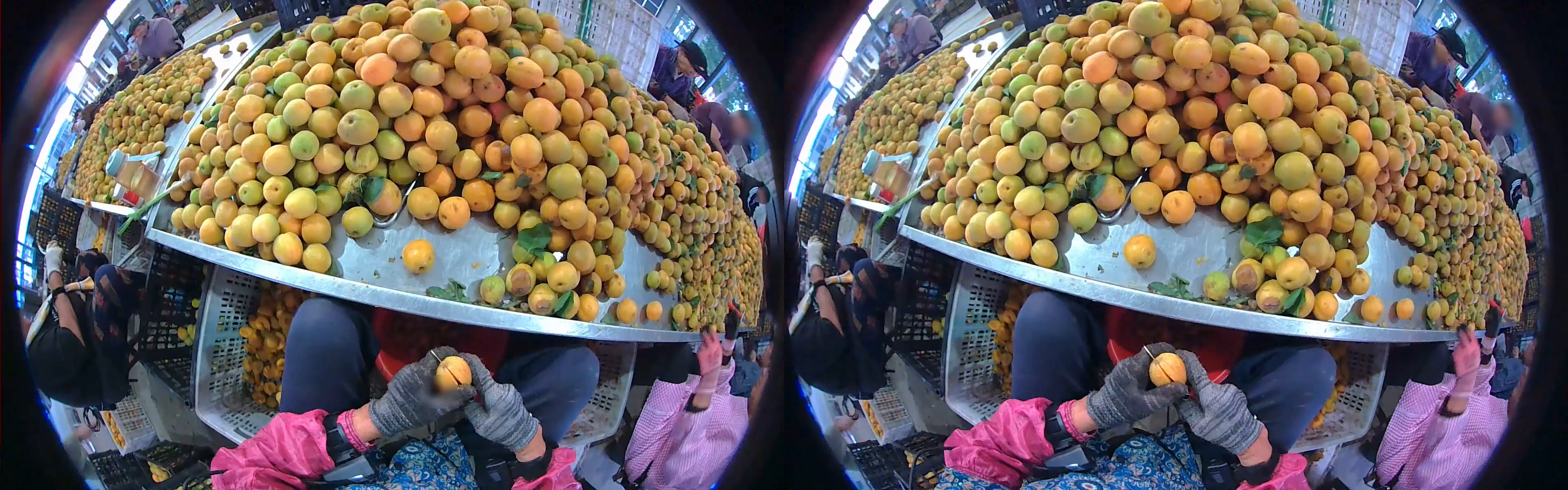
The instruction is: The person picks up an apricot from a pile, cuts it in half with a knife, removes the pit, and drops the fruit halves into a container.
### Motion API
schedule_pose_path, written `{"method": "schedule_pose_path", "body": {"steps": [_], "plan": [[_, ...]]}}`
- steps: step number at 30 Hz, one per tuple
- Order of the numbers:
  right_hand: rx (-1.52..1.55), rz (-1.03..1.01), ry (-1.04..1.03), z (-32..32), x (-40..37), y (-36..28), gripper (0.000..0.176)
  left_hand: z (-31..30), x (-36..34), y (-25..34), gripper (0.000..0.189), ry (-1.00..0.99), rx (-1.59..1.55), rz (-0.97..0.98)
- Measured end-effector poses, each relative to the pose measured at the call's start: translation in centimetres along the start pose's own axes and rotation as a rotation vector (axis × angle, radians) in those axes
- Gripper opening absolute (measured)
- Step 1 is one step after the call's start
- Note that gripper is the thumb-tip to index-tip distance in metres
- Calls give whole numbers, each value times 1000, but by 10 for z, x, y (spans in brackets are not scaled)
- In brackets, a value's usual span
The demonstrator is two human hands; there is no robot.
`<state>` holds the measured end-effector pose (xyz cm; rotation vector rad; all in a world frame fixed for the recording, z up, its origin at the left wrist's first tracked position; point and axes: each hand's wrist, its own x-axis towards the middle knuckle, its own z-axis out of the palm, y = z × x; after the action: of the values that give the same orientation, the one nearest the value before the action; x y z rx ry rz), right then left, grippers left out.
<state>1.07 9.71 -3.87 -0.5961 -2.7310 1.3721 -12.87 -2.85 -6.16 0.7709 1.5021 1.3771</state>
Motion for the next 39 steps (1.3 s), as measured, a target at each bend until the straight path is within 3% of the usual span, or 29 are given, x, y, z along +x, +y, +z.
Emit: {"method": "schedule_pose_path", "body": {"steps": [9, 11, 14, 17, 19, 24, 25, 26, 28, 30, 31, 32, 34, 36, 37, 39], "plan": [[27, 22, -76, -1, 1, 9, 73, -5, -2, -10, 57, -37, 110, -3], [84, -61, -43, 0, 2, 13, 69, -6, -3, -8, 56, -39, 112, -1], [104, 8, -98, -5, 2, 12, 61, -9, -3, 3, 58, -80, 88, -26], [241, 52, -52, -11, 5, 11, 55, -13, -2, 12, 63, -244, 190, -75], [280, 112, -8, -12, 6, 6, 55, -9, -2, 6, 68, -187, -238, -108], [463, 173, 185, -13, 3, -4, 50, -13, -5, 7, 66, -132, -240, 2], [787, 333, 239, -14, 4, -18, 49, -16, -8, 6, 63, -159, -301, -42], [888, 397, 305, -16, 6, -26, 49, -20, -12, 5, 60, -184, -362, -87], [940, 282, 330, -14, 9, -30, 52, -22, -23, -2, 58, -176, -506, -96], [631, 279, 147, -33, 27, -84, 55, -22, -35, -1, 56, -186, -654, -110], [620, 91, 45, -27, 31, -97, 57, -22, -43, 4, 53, -117, -860, -239], [577, -108, 89, -20, 39, -122, 57, -21, -50, 6, 50, -46, -1063, -370], [500, -109, 137, -15, 55, -126, 49, -15, -59, -14, 46, 36, -1072, -298], [806, 122, 222, -19, 59, -130, 38, -18, -62, 22, 42, 52, -1117, -269], [820, 86, 345, -11, 61, -123, 29, -19, -65, 45, 40, 35, -1165, -283], [938, 80, 392, 2, 61, -120, 28, -15, -62, 36, 39, 63, -1182, -309]]}}
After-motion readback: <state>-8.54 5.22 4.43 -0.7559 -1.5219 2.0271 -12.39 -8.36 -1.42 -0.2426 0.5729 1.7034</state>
